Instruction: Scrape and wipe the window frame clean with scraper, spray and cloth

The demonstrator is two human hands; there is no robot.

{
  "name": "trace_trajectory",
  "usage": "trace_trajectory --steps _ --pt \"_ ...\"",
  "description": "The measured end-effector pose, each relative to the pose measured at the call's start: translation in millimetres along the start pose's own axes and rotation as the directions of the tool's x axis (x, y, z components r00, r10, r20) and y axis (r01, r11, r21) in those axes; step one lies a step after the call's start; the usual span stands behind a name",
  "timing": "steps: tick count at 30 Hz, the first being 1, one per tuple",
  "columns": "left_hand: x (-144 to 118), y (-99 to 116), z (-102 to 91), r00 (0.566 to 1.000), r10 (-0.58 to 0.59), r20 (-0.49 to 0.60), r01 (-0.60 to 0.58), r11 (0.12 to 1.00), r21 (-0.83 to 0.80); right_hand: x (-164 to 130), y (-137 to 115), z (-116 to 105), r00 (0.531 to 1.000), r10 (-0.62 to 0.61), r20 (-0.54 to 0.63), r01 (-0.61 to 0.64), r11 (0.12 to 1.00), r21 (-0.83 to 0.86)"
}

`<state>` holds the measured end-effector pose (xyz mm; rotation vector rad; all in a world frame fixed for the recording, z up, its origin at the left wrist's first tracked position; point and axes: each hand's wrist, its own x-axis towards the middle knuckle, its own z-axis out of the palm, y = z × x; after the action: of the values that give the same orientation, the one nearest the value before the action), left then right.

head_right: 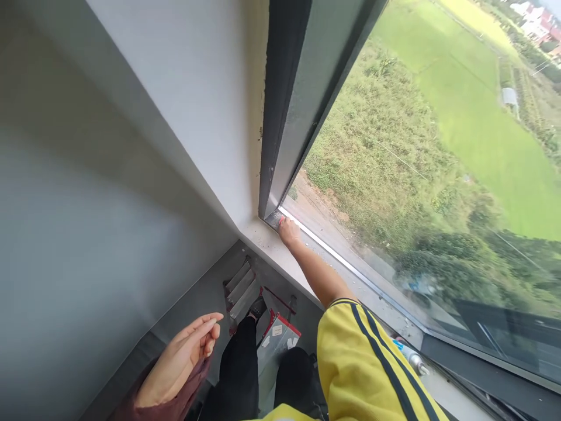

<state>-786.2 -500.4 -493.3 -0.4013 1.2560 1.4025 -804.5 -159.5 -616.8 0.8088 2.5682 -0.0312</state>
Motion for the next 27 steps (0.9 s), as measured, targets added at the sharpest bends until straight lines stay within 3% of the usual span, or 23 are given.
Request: trace_trajectory --steps 2,7,11,15,19,23,27 --pt "2.9 -0.2 2.4 1.0 -0.004 0.008 0.004 1.0 0.013 3.6 1.9 4.9 1.0 0.014 0.0 -0.014 1.0 -0.019" --pt "7.2 1.1 7.0 1.0 -0.011 0.021 0.011 0.999 0.03 2.2 -15.1 26.0 0.988 -0.145 -0.045 0.139 0.984 -0.112" --pt "8.2 2.9 4.9 1.0 -0.013 0.011 0.012 0.999 0.029 3.9 -23.3 34.4 0.991 -0.075 -0.108 0.062 0.991 -0.115" --pt "8.6 4.7 4.2 1.0 -0.015 -0.003 0.015 1.0 0.011 6.6 -27.6 38.2 0.987 -0.107 -0.118 0.099 0.993 -0.07" --pt "8.1 6.6 8.0 1.0 -0.004 0.002 0.004 1.0 0.031 13.3 -28.7 37.3 0.989 -0.021 -0.144 0.014 0.999 -0.051" --pt "7.2 7.8 10.9 1.0 0.006 -0.01 -0.005 0.999 0.032 16.8 -30.8 36.1 0.985 -0.11 -0.131 0.104 0.993 -0.046" --pt "5.7 9.2 11.7 1.0 0.01 0.002 -0.011 0.999 0.043 13.4 -31.2 36.3 0.991 -0.004 -0.13 0.003 1.0 -0.004"
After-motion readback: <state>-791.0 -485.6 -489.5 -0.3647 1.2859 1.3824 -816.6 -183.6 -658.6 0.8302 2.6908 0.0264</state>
